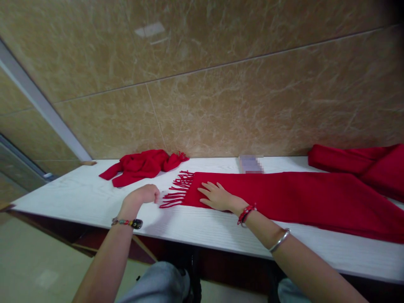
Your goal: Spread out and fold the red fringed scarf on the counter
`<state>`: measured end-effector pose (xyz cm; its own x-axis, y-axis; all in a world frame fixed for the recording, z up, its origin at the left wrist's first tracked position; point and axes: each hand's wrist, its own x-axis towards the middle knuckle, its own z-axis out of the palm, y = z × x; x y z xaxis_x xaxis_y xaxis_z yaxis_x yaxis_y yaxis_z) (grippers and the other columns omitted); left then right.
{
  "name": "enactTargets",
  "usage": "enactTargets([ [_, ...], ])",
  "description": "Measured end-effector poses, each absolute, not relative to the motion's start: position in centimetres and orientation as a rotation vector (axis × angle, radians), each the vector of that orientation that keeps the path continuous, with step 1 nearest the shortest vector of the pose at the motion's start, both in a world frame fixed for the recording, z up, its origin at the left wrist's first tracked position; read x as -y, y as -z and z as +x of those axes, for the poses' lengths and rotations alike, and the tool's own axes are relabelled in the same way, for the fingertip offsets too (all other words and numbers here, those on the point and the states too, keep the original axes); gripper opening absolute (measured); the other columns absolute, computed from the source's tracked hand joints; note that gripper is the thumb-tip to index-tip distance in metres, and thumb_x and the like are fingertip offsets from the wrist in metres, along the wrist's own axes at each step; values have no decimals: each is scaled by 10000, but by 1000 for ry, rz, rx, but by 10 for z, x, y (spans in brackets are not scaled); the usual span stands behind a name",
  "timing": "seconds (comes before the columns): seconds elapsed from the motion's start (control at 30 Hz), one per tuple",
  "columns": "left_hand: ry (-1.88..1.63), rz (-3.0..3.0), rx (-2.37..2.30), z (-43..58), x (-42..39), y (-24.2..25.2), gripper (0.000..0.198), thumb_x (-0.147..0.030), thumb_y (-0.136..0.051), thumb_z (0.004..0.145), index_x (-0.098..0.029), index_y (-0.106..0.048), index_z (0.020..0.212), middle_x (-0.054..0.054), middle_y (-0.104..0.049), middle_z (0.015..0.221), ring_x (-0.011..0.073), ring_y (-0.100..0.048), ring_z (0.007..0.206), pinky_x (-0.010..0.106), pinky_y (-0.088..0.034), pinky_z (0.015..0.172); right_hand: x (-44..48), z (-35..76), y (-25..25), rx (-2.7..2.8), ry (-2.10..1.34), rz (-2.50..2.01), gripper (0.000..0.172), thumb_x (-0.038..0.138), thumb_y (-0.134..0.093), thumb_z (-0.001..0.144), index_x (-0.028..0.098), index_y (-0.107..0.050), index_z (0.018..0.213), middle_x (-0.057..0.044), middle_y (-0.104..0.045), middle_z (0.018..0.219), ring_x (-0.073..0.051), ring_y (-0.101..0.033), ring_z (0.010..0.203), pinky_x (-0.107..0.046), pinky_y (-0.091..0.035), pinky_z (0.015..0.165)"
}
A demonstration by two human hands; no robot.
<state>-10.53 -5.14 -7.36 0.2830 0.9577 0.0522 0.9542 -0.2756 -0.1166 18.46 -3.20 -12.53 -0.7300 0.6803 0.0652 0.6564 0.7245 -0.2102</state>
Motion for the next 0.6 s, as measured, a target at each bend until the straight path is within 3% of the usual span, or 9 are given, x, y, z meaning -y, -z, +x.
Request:
enactTargets([
  [0.1,-74,-2425,1835,-100,47,67,259,18,-434,660,-144,-635,634,23,-652,620,147,-555,567,282,-447,599,31,184,126,2784,-262,-1076,530,464,-287,879,188,-352,1326,-115,-290,1404,-280,-195,1293,-493,-161,1020],
  [0.17,-20,-2440,1773,-80,38,68,324,6,-376,724,-148,-641,827,56,-667,846,158,-586,758,280,-449,722,32,183,127,2775,-256,-1081,525,459,-288,880,187,-355,1324,-119,-289,1404,-282,-202,1290,-499,-161,1017],
  [0.27,43,-2484,1606,-40,21,78,348,-49,-332,804,-151,-573,1034,74,-593,1083,149,-516,1003,270,-378,898,33,183,127,2764,-262,-1096,527,460,-287,880,187,-352,1326,-123,-280,1407,-281,-210,1288,-502,-166,1015],
  [0.43,-66,-2513,1470,-21,-5,93,319,-57,-413,779,-193,-580,1014,48,-594,1080,141,-504,1017,270,-361,917,35,184,123,2763,-295,-1082,534,463,-278,880,182,-345,1329,-121,-272,1411,-281,-182,1299,-512,-158,1018],
  [0.6,-139,-2237,1671,-78,-5,82,295,-10,-386,754,-140,-622,874,134,-627,915,234,-541,938,399,-402,819,33,186,120,2771,-364,-1057,549,470,-295,872,173,-343,1332,-125,-266,1413,-298,-182,1295,-526,-154,1016],
])
